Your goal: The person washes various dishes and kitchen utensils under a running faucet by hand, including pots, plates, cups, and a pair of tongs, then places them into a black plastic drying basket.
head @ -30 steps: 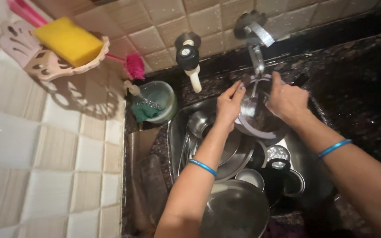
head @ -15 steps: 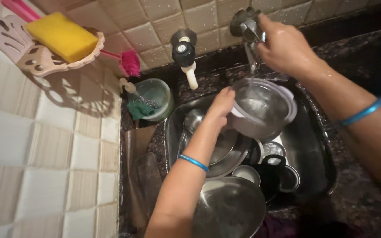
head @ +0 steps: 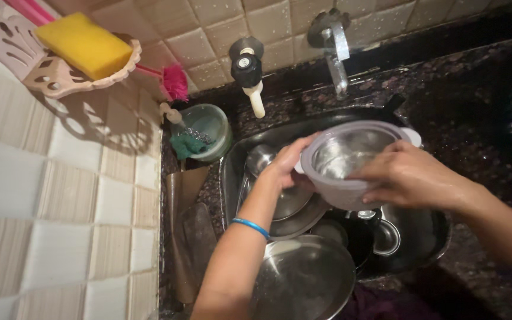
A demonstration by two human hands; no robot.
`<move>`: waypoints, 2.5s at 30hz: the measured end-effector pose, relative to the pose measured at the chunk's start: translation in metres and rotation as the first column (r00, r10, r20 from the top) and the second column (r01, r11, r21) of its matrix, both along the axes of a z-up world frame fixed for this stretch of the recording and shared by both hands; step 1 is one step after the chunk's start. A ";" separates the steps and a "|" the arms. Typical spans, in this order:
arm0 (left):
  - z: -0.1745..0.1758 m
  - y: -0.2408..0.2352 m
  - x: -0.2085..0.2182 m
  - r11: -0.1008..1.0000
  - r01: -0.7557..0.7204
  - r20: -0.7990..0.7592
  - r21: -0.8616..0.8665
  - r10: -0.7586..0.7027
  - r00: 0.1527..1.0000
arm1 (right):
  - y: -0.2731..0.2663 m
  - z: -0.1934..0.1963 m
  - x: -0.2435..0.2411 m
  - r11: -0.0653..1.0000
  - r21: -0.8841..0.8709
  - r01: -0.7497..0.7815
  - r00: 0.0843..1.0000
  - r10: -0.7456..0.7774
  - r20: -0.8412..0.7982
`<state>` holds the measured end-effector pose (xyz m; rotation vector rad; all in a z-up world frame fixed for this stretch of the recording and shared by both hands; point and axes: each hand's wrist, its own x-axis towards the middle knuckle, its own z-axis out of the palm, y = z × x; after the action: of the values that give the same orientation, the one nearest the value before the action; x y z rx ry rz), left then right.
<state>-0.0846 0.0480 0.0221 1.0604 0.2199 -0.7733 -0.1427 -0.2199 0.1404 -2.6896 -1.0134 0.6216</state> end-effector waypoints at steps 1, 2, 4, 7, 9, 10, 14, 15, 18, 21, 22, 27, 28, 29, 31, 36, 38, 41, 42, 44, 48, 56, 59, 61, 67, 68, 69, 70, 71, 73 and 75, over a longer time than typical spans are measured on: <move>0.012 0.002 -0.003 0.998 0.051 -0.039 0.047 -0.049 0.998 | -0.006 -0.004 -0.004 0.966 0.207 0.158 0.984 -0.135 -0.119; 0.024 0.005 -0.004 0.990 0.107 -0.075 0.092 -0.101 0.992 | -0.014 -0.008 -0.005 0.864 0.383 0.327 0.936 -0.241 -0.255; 0.041 0.008 -0.008 0.970 0.159 -0.040 0.182 -0.154 0.987 | -0.024 -0.020 -0.005 0.509 0.578 0.638 0.766 -0.348 -0.540; 0.052 0.003 -0.023 0.955 0.120 0.137 0.273 -0.163 0.977 | -0.031 -0.041 -0.006 -0.075 0.512 0.856 0.496 -0.166 -0.853; 0.057 -0.004 -0.035 0.959 0.083 0.190 0.270 -0.137 0.972 | -0.030 -0.052 -0.006 -0.279 0.365 0.888 0.413 0.138 -0.900; 0.060 -0.007 -0.041 0.955 0.096 0.190 0.281 -0.154 0.970 | -0.031 -0.055 -0.008 -0.306 0.270 0.913 0.313 0.102 -0.944; 0.075 -0.017 -0.062 0.929 0.089 0.199 0.359 -0.169 0.965 | -0.020 -0.057 -0.021 -0.294 0.144 0.945 0.127 -0.079 -0.989; 0.079 -0.020 -0.065 0.920 0.072 0.205 0.385 -0.162 0.965 | -0.019 -0.056 -0.025 -0.255 0.176 0.951 0.144 -0.139 -0.980; 0.093 -0.024 -0.072 0.821 0.057 0.200 0.568 -0.205 0.958 | -0.026 -0.048 -0.031 -0.150 0.224 0.963 0.205 -0.131 -0.970; 0.110 -0.028 -0.079 0.798 0.026 0.237 0.602 -0.210 0.948 | -0.032 -0.035 -0.039 0.041 0.359 0.932 0.355 -0.287 -0.890; 0.116 -0.027 -0.080 0.799 -0.013 0.308 0.601 -0.216 0.927 | -0.032 -0.029 -0.042 0.048 0.384 0.922 0.382 -0.274 -0.883; 0.153 -0.033 -0.073 0.783 -0.230 0.502 0.578 -0.118 0.857 | -0.027 0.031 -0.048 0.097 0.559 0.823 0.566 -0.211 -0.797; 0.167 -0.036 -0.068 0.786 -0.321 0.643 0.528 -0.123 0.756 | -0.030 0.050 -0.047 0.125 0.533 0.837 0.546 -0.275 -0.792; 0.182 -0.039 -0.064 0.827 -0.336 0.690 0.451 -0.084 0.719 | -0.030 0.069 -0.044 0.117 0.553 0.825 0.560 -0.311 -0.768; 0.216 -0.051 -0.062 0.869 -0.380 0.768 0.317 0.000 0.641 | -0.038 0.107 -0.040 0.125 0.621 0.774 0.623 -0.329 -0.710; 0.310 -0.116 -0.066 0.914 -0.371 0.913 0.167 -0.002 0.407 | -0.109 0.194 -0.043 0.217 0.723 0.656 0.737 -0.391 -0.551; 0.333 -0.156 -0.073 0.907 -0.388 0.954 0.166 -0.048 0.295 | -0.156 0.220 -0.054 0.262 0.759 0.596 0.788 -0.370 -0.491; 0.352 -0.229 -0.080 0.883 -0.442 0.987 0.160 -0.136 0.086 | -0.239 0.246 -0.085 0.276 0.750 0.601 0.757 -0.497 -0.423; 0.353 -0.257 -0.083 0.883 -0.445 0.986 0.152 -0.166 0.008 | -0.266 0.248 -0.093 0.262 0.705 0.659 0.681 -0.607 -0.410; 0.347 -0.314 -0.089 0.949 -0.290 0.991 0.126 -0.108 0.075 | -0.328 0.246 -0.111 0.262 0.651 0.712 0.613 -0.685 -0.394; 0.326 -0.431 -0.091 0.877 -0.385 0.944 0.288 -0.328 -0.042 | -0.443 0.209 -0.150 0.265 0.593 0.760 0.579 -0.690 -0.434; 0.236 -0.626 -0.087 0.666 -0.193 0.691 0.721 -0.713 0.120 | -0.569 0.094 -0.174 0.019 0.341 0.940 0.186 -0.866 -0.464; 0.193 -0.683 -0.070 0.583 -0.119 0.595 0.804 -0.794 0.127 | -0.618 0.054 -0.157 -0.086 0.176 0.981 0.028 -0.828 -0.560; 0.165 -0.713 -0.061 0.538 -0.061 0.539 0.841 -0.824 0.175 | -0.645 0.029 -0.146 -0.077 0.104 0.992 -0.002 -0.813 -0.582; 0.119 -0.757 -0.048 0.452 0.107 0.397 0.886 -0.856 0.331 | -0.701 -0.033 -0.111 0.037 -0.078 0.996 -0.010 -0.851 -0.526; 0.114 -0.760 -0.047 0.471 0.140 0.399 0.871 -0.844 0.358 | -0.707 -0.042 -0.105 0.073 -0.105 0.992 0.010 -0.864 -0.504; 0.108 -0.762 -0.045 0.490 0.172 0.399 0.854 -0.832 0.386 | -0.713 -0.049 -0.100 0.117 -0.132 0.984 0.041 -0.879 -0.475; 0.103 -0.765 -0.043 0.512 0.200 0.402 0.836 -0.817 0.412 | -0.718 -0.053 -0.094 0.138 -0.140 0.980 0.059 -0.884 -0.463; 0.098 -0.769 -0.043 0.478 0.140 0.402 0.867 -0.837 0.371 | -0.722 -0.056 -0.089 0.148 -0.139 0.979 0.069 -0.886 -0.458; 0.090 -0.774 -0.042 0.415 0.008 0.394 0.910 -0.871 0.293 | -0.723 -0.057 -0.083 0.055 -0.086 0.995 -0.001 -0.840 -0.542; 0.089 -0.775 -0.039 0.390 -0.032 0.386 0.920 -0.891 0.237 | -0.724 -0.044 -0.076 0.261 -0.157 0.952 0.194 -0.917 -0.348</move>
<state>-0.1239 -0.7266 0.1110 2.4467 -0.9581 -0.5272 -0.2184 -0.9443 0.0968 -2.2834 0.7814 0.6793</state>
